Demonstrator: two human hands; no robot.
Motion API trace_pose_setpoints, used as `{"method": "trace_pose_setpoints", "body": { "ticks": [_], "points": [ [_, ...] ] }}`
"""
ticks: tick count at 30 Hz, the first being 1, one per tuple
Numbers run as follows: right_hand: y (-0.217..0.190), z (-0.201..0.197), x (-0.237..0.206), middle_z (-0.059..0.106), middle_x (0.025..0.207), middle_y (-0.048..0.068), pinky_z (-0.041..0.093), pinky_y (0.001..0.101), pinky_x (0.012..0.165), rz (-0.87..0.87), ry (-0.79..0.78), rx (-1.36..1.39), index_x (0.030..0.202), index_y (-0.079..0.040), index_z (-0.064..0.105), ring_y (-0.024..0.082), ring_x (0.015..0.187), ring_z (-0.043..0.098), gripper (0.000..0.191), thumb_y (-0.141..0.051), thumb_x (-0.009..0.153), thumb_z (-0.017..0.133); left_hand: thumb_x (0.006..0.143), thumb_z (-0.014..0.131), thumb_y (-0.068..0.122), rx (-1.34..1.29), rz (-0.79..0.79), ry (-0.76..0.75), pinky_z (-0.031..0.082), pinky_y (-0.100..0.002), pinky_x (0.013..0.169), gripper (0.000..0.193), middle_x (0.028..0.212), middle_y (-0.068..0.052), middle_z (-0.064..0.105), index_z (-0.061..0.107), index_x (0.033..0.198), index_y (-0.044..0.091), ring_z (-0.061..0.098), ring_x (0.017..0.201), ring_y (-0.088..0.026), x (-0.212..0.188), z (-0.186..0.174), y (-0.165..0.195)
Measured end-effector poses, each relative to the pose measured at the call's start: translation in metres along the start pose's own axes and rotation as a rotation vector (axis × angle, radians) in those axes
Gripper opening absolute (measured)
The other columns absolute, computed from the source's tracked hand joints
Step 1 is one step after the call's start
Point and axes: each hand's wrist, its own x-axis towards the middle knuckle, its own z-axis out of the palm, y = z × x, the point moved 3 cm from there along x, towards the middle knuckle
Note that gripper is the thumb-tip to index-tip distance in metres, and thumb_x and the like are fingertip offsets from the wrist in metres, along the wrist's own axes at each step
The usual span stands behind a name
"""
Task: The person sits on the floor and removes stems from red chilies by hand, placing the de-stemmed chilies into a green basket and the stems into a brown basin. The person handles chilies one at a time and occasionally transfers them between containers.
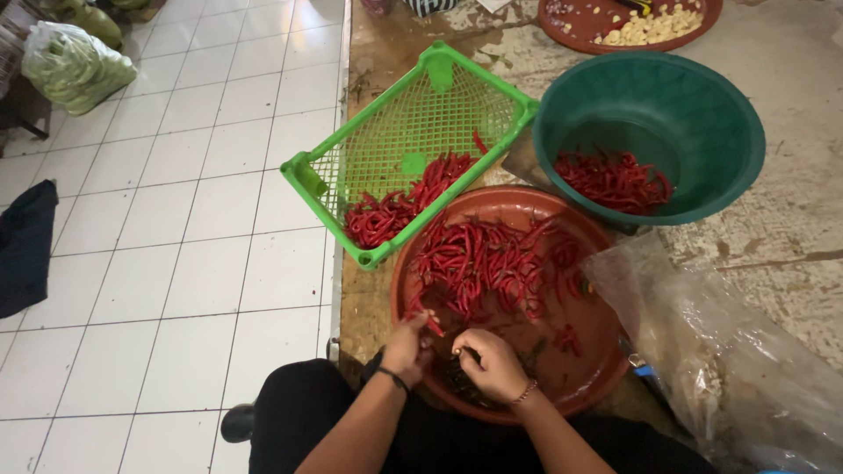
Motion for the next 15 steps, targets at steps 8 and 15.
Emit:
{"method": "trace_pose_setpoints", "body": {
  "ticks": [8,15],
  "points": [
    [0.012,0.009,0.004,0.074,0.102,0.007,0.055,0.0374,0.083,0.307,-0.276,-0.035,0.105,-0.008,0.074,0.026,0.093,0.071,0.019,-0.014,0.093,0.061,0.101,0.056,0.027,-0.018,0.064,-0.007,0.052,-0.031,0.065,0.020,0.091,-0.001,0.071,0.067,0.111,0.012,0.068,0.078,-0.015,0.007,-0.029,0.031],
    [0.022,0.019,-0.006,0.071,0.110,0.007,0.053,0.0386,0.094,0.334,-0.552,-0.197,0.103,-0.011,0.079,0.026,0.104,0.066,0.022,-0.015,0.091,0.062,0.092,0.057,0.015,0.045,0.055,-0.097,0.061,-0.038,0.076,0.016,0.089,-0.005,0.071,0.064,0.106,0.010,0.073,0.083,-0.020,0.009,-0.022,0.016]
  ]
}}
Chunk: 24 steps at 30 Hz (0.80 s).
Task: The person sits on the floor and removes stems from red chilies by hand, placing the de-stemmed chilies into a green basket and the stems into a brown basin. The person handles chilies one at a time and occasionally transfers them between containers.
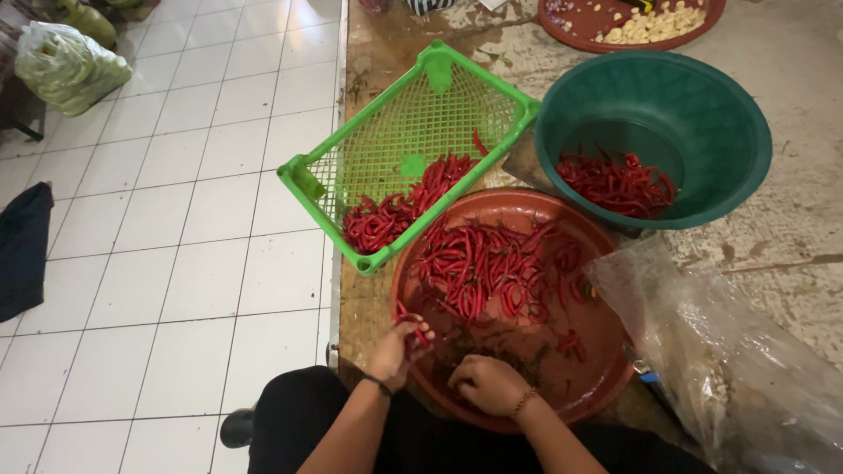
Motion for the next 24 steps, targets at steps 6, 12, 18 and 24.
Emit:
{"method": "trace_pose_setpoints", "body": {
  "ticks": [6,12,18,24],
  "points": [
    [0.011,-0.031,-0.003,0.074,0.110,0.009,0.054,0.0379,0.090,0.003,0.322,-0.017,0.103,-0.010,0.078,0.027,0.102,0.069,0.020,-0.020,0.089,0.068,0.090,0.074,0.019,0.562,0.018,0.093,0.044,-0.036,0.058,0.014,0.071,-0.007,0.060,0.068,0.099,0.010,0.056,0.062,-0.021,0.021,0.015,-0.018],
    [0.033,-0.065,-0.013,0.074,0.109,0.007,0.056,0.0351,0.079,0.300,0.647,0.296,0.110,-0.011,0.074,0.026,0.087,0.071,0.024,-0.024,0.094,0.063,0.081,0.079,0.022,1.197,0.408,0.091,0.056,-0.042,0.077,0.021,0.089,-0.014,0.072,0.073,0.094,0.007,0.071,0.085,-0.033,0.027,0.067,-0.017],
    [0.034,-0.062,-0.011,0.077,0.100,0.008,0.056,0.0328,0.072,0.166,0.735,0.318,0.105,-0.008,0.077,0.021,0.083,0.073,0.019,-0.019,0.092,0.068,0.077,0.082,0.029,1.449,0.479,0.229,0.055,-0.047,0.086,0.030,0.105,-0.017,0.072,0.074,0.097,0.008,0.067,0.098,-0.038,0.040,0.097,-0.014],
    [0.032,-0.061,-0.009,0.077,0.098,0.008,0.055,0.0297,0.071,0.112,0.725,0.403,0.106,-0.008,0.077,0.018,0.081,0.072,0.020,-0.019,0.092,0.068,0.079,0.078,0.030,1.412,0.349,0.276,0.055,-0.048,0.086,0.029,0.102,-0.016,0.072,0.073,0.099,0.010,0.068,0.098,-0.038,0.051,0.090,-0.019]
  ]
}}
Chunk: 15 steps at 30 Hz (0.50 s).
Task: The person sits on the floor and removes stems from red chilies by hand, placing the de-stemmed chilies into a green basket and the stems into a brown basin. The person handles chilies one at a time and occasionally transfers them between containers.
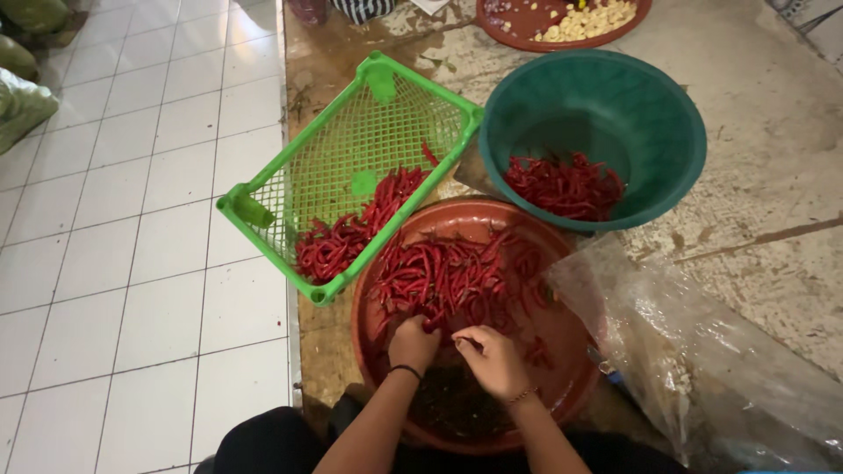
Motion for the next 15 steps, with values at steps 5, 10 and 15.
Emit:
{"method": "trace_pose_setpoints", "body": {
  "ticks": [5,10,15],
  "points": [
    [-0.004,0.000,-0.001,0.075,0.091,0.010,0.053,0.0323,0.069,0.246,-0.069,-0.110,0.118,-0.013,0.073,0.022,0.073,0.066,0.026,-0.024,0.095,0.067,0.083,0.079,0.021,-0.477,0.067,0.043,0.053,-0.037,0.070,0.022,0.081,-0.014,0.072,0.070,0.093,0.003,0.066,0.075,-0.024,0.000,-0.008,-0.004],
    [0.000,0.019,-0.004,0.076,0.086,0.009,0.054,0.0319,0.070,0.180,-0.107,-0.083,0.119,-0.011,0.071,0.017,0.071,0.069,0.028,-0.028,0.097,0.067,0.089,0.074,0.010,-0.909,0.137,-0.005,0.048,-0.027,0.063,0.013,0.074,0.000,0.062,0.064,0.086,0.002,0.054,0.068,-0.008,-0.020,-0.026,0.000],
    [0.013,0.036,-0.006,0.081,0.088,0.004,0.056,0.0279,0.072,0.015,-0.178,0.066,0.107,-0.003,0.075,0.010,0.078,0.075,0.024,-0.021,0.093,0.067,0.091,0.073,0.007,-0.915,0.186,0.047,0.048,-0.026,0.061,0.012,0.073,0.000,0.061,0.063,0.085,0.004,0.055,0.068,-0.008,-0.047,-0.046,0.010]
  ]
}}
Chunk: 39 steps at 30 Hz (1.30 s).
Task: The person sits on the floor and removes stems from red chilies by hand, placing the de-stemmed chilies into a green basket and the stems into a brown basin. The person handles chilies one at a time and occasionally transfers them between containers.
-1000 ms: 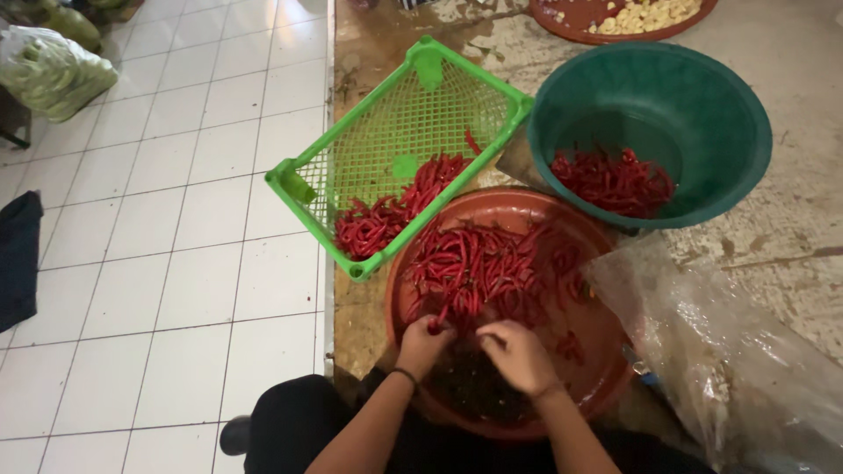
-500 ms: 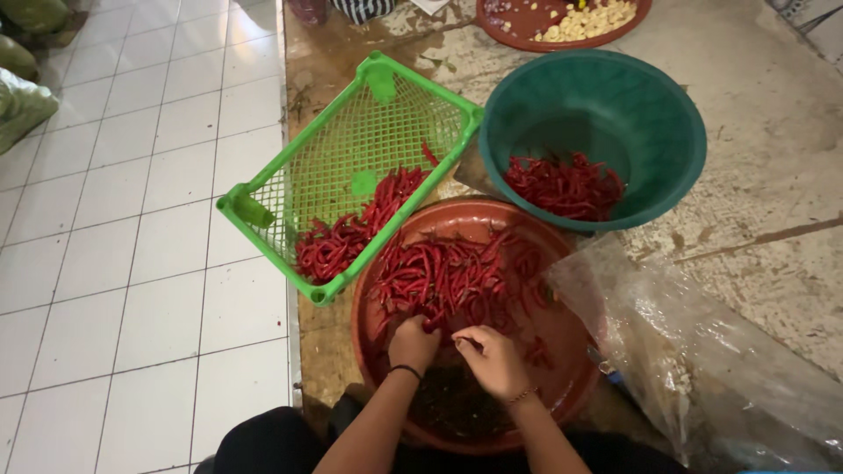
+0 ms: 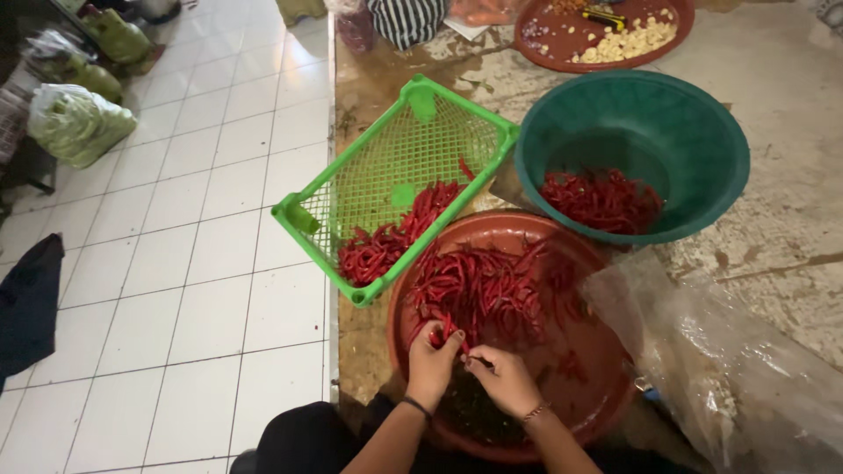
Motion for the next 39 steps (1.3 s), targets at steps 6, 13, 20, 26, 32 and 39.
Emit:
{"method": "trace_pose_setpoints", "body": {
  "ticks": [6,13,20,26,32,39],
  "points": [
    [0.014,0.011,-0.001,0.080,0.086,0.005,0.057,0.0261,0.073,-0.068,0.009,0.112,0.102,-0.001,0.074,0.008,0.081,0.075,0.018,-0.015,0.094,0.066,0.093,0.072,0.005,-0.099,0.039,0.002,0.048,-0.027,0.059,0.017,0.072,-0.001,0.059,0.058,0.083,0.004,0.058,0.064,-0.010,-0.017,-0.002,0.011],
    [0.014,0.006,-0.002,0.072,0.079,0.007,0.054,0.0280,0.068,-0.243,0.121,0.023,0.094,-0.001,0.071,0.011,0.072,0.068,0.009,-0.006,0.091,0.065,0.095,0.070,0.010,-0.024,0.082,-0.016,0.046,-0.024,0.064,0.012,0.073,0.002,0.063,0.067,0.085,0.005,0.055,0.069,-0.005,-0.020,-0.009,0.004],
    [-0.021,0.003,-0.016,0.067,0.077,0.005,0.051,0.0294,0.062,-0.251,0.022,0.022,0.091,-0.001,0.068,0.013,0.066,0.061,0.006,-0.007,0.092,0.067,0.098,0.069,0.023,-0.204,-0.276,-0.012,0.040,-0.026,0.049,0.022,0.066,0.002,0.060,0.063,0.081,0.011,0.052,0.053,-0.008,-0.016,-0.022,-0.006],
    [-0.041,0.001,-0.024,0.068,0.079,0.006,0.052,0.0312,0.064,-0.327,-0.034,-0.042,0.092,-0.002,0.069,0.016,0.068,0.064,0.006,-0.007,0.091,0.067,0.099,0.068,0.023,-0.359,-0.404,-0.043,0.041,-0.027,0.047,0.015,0.065,0.001,0.059,0.067,0.092,0.009,0.052,0.050,-0.011,-0.018,-0.033,-0.009],
    [-0.047,0.001,-0.024,0.073,0.083,0.006,0.055,0.0321,0.069,-0.385,-0.138,0.004,0.093,-0.002,0.072,0.018,0.074,0.070,0.007,-0.006,0.090,0.067,0.102,0.062,0.023,-0.531,-0.538,-0.109,0.041,-0.029,0.048,0.018,0.062,-0.001,0.054,0.068,0.098,0.006,0.050,0.051,-0.013,-0.024,-0.030,-0.005],
    [-0.034,0.006,-0.023,0.073,0.086,0.008,0.056,0.0320,0.073,-0.484,-0.213,-0.051,0.091,-0.001,0.071,0.019,0.080,0.071,0.006,-0.002,0.088,0.066,0.100,0.063,0.025,-0.498,-0.582,-0.144,0.044,-0.031,0.050,0.018,0.061,-0.002,0.053,0.065,0.095,0.008,0.049,0.050,-0.015,-0.030,-0.031,-0.004]
  ]
}}
